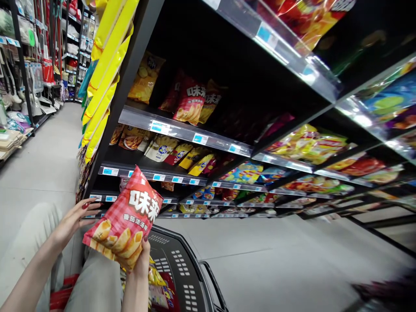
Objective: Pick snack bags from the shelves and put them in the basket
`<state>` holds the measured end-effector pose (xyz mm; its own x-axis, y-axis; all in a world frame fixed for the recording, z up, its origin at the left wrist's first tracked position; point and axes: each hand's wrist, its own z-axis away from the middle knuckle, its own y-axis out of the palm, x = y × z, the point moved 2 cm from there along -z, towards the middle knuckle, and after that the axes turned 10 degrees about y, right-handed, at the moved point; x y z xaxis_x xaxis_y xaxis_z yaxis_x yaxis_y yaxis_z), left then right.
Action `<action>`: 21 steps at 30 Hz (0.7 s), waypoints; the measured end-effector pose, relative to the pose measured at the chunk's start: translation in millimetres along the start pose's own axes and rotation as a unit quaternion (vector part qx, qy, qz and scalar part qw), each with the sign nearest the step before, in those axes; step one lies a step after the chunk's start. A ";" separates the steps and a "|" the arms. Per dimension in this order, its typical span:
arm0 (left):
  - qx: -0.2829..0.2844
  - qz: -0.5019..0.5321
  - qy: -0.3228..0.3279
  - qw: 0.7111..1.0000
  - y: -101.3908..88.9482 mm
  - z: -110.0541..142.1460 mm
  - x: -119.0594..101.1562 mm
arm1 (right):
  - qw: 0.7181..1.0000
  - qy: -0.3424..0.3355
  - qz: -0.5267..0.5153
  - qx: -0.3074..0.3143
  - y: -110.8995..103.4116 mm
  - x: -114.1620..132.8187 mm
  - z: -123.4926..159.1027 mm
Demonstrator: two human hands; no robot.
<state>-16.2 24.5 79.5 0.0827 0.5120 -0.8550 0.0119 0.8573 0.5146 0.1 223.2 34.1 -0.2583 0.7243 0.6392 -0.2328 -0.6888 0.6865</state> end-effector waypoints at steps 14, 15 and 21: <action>0.124 -0.048 -0.077 0.988 6.8 12.8 1.7 | 0.999 0.020 0.025 -0.024 -13.8 1.7 -9.0; 0.131 -0.048 -0.075 0.987 7.7 12.7 0.9 | 0.999 0.020 0.025 -0.025 -16.0 1.9 -9.1; 0.120 -0.054 -0.070 0.989 8.0 10.1 3.0 | 0.999 0.025 0.029 -0.020 -13.4 4.5 -6.6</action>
<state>-5.8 32.3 81.7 0.2055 0.3910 -0.8972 0.2639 0.8606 0.4355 -4.1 235.5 25.5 -0.3177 0.6821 0.6587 -0.2532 -0.7305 0.6343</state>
